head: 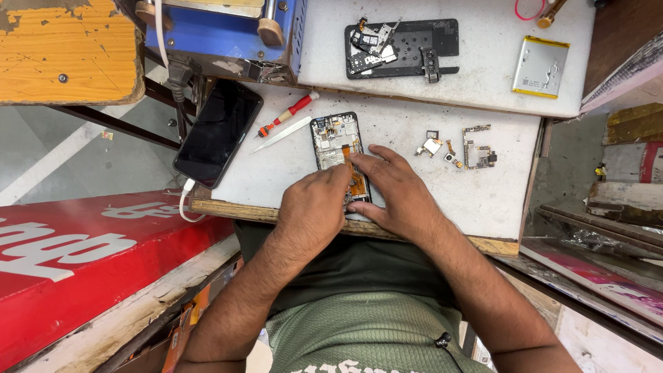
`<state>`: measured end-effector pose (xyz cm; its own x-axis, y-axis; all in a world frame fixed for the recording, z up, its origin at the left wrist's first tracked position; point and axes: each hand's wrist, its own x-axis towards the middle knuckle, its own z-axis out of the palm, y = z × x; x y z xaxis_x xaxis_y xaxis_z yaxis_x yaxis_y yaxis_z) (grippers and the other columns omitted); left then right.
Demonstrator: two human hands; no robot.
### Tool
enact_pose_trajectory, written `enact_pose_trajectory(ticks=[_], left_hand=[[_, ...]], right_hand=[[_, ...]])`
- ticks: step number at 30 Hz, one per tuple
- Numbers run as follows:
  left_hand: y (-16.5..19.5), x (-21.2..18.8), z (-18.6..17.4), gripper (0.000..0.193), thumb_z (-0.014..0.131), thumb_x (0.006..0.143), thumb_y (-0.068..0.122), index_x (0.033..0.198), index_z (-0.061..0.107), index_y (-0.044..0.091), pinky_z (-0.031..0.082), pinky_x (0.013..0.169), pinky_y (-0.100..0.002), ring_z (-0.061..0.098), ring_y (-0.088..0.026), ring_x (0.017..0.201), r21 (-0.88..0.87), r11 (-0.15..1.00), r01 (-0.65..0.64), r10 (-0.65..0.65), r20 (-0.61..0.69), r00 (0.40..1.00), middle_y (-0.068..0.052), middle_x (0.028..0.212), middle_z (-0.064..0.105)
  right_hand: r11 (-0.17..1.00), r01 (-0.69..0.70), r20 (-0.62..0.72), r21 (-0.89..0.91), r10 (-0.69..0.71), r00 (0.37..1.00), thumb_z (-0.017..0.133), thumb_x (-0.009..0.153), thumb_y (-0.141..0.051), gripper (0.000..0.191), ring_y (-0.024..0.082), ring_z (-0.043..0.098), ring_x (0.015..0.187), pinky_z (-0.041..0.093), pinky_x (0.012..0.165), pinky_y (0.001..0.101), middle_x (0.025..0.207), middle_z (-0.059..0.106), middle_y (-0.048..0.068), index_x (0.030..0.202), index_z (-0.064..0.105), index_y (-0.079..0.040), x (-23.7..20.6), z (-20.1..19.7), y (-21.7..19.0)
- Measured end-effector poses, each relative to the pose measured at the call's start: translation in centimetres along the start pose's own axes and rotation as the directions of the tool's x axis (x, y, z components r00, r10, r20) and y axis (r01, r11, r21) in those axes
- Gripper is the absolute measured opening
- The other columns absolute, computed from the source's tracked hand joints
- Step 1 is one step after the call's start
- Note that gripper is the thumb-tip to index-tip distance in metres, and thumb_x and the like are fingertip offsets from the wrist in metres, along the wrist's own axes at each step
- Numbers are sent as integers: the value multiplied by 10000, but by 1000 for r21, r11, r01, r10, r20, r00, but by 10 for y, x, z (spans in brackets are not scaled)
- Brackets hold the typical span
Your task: The person repairs a disassembled smartphone on a workbench, prying components and removing the battery, then uses a pry tool and tweezers on the internal parts and wipes the chassis. At the end they pick up a bottle of liquid, unscrew the cap and prepare to apply it to the phone.
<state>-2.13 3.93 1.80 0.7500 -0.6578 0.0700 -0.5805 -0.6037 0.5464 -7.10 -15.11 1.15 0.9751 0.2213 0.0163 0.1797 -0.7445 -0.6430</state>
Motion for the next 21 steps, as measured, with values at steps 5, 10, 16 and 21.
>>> enact_pose_trajectory(ticks=[5, 10, 16, 21], left_hand=[[4, -1, -7, 326, 721, 826, -8, 1121, 584, -36, 614, 673, -429, 749, -325, 788, -36, 998, 50, -49, 39, 998, -171, 814, 722], [-2, -5, -15, 171, 642, 916, 12, 1067, 561, 15, 619, 682, -386, 759, -278, 784, -136, 986, 95, -91, 36, 995, -133, 857, 724], [12, -18, -16, 108, 743, 921, 106, 967, 654, 64, 576, 689, -405, 725, -298, 813, -234, 972, 29, -86, -237, 968, -104, 888, 723], [28, -18, -3, 167, 780, 917, 146, 1031, 694, 59, 594, 726, -364, 740, -268, 847, -420, 904, -86, -38, -279, 960, -96, 930, 734]], right_hand=[[1000, 11, -2, 15, -11, 1000, 906, 714, -307, 887, 376, 436, 1435, 415, 1165, 472, 1441, 600, 120, 1472, 492, -103, -1, 0, 1], [1000, 30, 12, 5, -30, 999, 904, 722, -287, 871, 383, 426, 1433, 404, 1161, 481, 1453, 588, 141, 1469, 505, -84, 0, 0, 5], [944, 111, -182, 310, -56, 982, 803, 897, -191, 478, 319, 659, 1274, 518, 1090, 446, 1294, 715, 132, 1338, 669, -68, -14, -10, 6], [966, -60, -46, 252, 74, 996, 748, 897, -153, 144, 231, 751, 805, 595, 704, 355, 887, 788, 71, 1026, 799, -112, -32, -14, -1]])
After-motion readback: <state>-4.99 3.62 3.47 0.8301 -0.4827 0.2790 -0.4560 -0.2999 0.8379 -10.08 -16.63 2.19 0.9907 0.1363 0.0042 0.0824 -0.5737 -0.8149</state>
